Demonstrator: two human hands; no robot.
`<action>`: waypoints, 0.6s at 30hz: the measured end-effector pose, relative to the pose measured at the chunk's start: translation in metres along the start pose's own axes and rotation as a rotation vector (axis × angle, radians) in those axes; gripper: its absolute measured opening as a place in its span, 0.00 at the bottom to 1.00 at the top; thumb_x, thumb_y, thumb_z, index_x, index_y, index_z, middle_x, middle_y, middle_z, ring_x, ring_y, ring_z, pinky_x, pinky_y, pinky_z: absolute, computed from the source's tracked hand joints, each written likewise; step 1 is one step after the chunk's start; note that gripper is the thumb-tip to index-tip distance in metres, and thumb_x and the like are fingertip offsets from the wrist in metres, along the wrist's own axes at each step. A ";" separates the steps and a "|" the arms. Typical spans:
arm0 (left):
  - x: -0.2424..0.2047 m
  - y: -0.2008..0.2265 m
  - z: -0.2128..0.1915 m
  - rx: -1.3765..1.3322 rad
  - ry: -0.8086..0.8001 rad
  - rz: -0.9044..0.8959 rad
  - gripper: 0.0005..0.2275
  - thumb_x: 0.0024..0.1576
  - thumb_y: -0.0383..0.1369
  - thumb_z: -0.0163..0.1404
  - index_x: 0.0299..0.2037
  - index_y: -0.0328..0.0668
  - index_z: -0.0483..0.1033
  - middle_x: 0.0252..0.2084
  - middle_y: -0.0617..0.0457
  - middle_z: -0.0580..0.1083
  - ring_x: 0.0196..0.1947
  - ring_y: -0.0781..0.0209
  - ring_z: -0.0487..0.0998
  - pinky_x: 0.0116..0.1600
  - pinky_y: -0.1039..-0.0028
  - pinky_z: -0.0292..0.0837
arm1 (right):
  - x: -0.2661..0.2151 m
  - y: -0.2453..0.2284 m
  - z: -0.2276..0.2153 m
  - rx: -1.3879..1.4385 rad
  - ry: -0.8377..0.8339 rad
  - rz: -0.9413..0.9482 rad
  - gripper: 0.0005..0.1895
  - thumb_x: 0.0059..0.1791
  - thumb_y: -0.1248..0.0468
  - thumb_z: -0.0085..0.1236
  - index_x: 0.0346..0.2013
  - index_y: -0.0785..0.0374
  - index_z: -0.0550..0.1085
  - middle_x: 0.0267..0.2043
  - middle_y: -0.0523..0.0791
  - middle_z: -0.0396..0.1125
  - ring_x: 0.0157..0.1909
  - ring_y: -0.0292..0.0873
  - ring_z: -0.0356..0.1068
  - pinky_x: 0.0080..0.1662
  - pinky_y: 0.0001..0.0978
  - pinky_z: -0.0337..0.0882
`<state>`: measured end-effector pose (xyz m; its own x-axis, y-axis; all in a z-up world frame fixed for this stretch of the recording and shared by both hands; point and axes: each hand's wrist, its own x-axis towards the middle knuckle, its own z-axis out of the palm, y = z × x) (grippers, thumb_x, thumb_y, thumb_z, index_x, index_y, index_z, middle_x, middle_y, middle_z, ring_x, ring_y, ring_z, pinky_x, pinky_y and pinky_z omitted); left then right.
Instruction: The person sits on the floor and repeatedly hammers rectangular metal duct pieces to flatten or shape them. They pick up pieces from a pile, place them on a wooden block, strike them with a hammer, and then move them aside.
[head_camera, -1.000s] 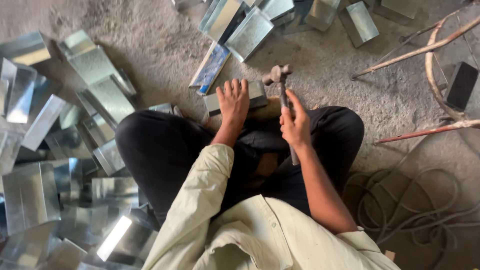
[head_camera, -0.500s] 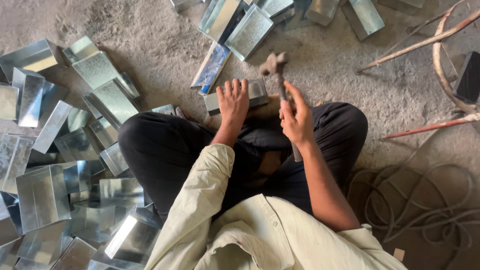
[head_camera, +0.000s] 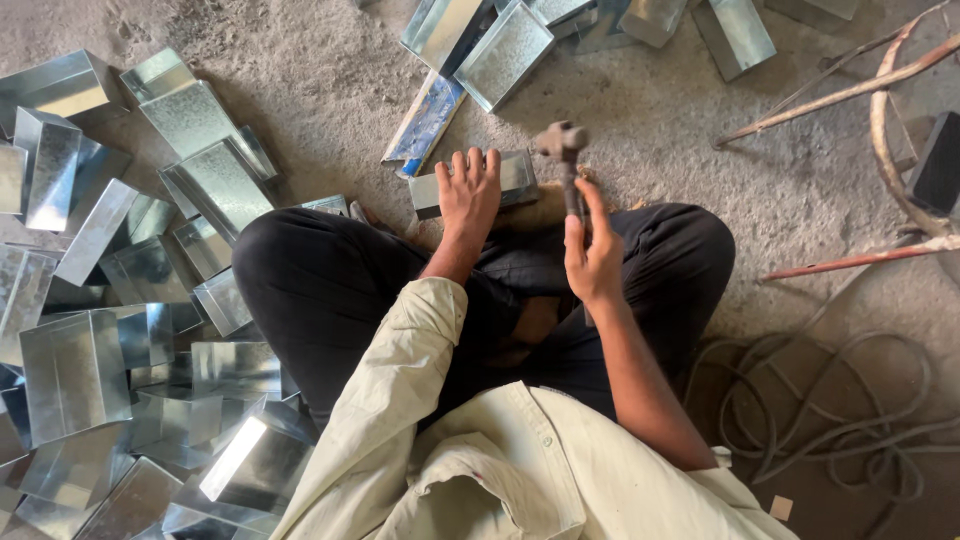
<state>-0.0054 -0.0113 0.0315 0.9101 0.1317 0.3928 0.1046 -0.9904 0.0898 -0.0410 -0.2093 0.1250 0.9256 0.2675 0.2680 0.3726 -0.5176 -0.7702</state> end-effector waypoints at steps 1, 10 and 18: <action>0.002 0.000 0.002 -0.007 -0.002 0.003 0.07 0.58 0.31 0.50 0.45 0.48 0.73 0.40 0.54 0.72 0.45 0.53 0.72 0.53 0.56 0.64 | -0.002 0.000 0.002 -0.008 0.005 -0.078 0.22 0.61 0.63 0.47 0.72 0.55 0.64 0.41 0.44 0.72 0.34 0.34 0.73 0.37 0.28 0.72; 0.022 -0.015 0.006 -0.016 0.102 -0.035 0.13 0.56 0.31 0.50 0.52 0.46 0.73 0.48 0.49 0.72 0.53 0.51 0.72 0.60 0.55 0.63 | -0.018 0.036 0.024 0.312 0.015 0.464 0.24 0.58 0.62 0.50 0.69 0.52 0.64 0.27 0.41 0.65 0.22 0.31 0.63 0.24 0.26 0.65; -0.035 -0.002 0.017 -0.221 -0.061 0.001 0.19 0.58 0.48 0.52 0.46 0.41 0.73 0.44 0.46 0.70 0.46 0.47 0.69 0.54 0.52 0.60 | -0.019 0.011 0.027 0.307 -0.060 0.451 0.24 0.57 0.63 0.51 0.69 0.54 0.63 0.24 0.40 0.62 0.21 0.32 0.60 0.24 0.27 0.62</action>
<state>-0.0309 -0.0150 0.0024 0.9335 0.1217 0.3374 0.0197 -0.9567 0.2905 -0.0561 -0.1982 0.0963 0.9802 0.1242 -0.1543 -0.1053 -0.3329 -0.9371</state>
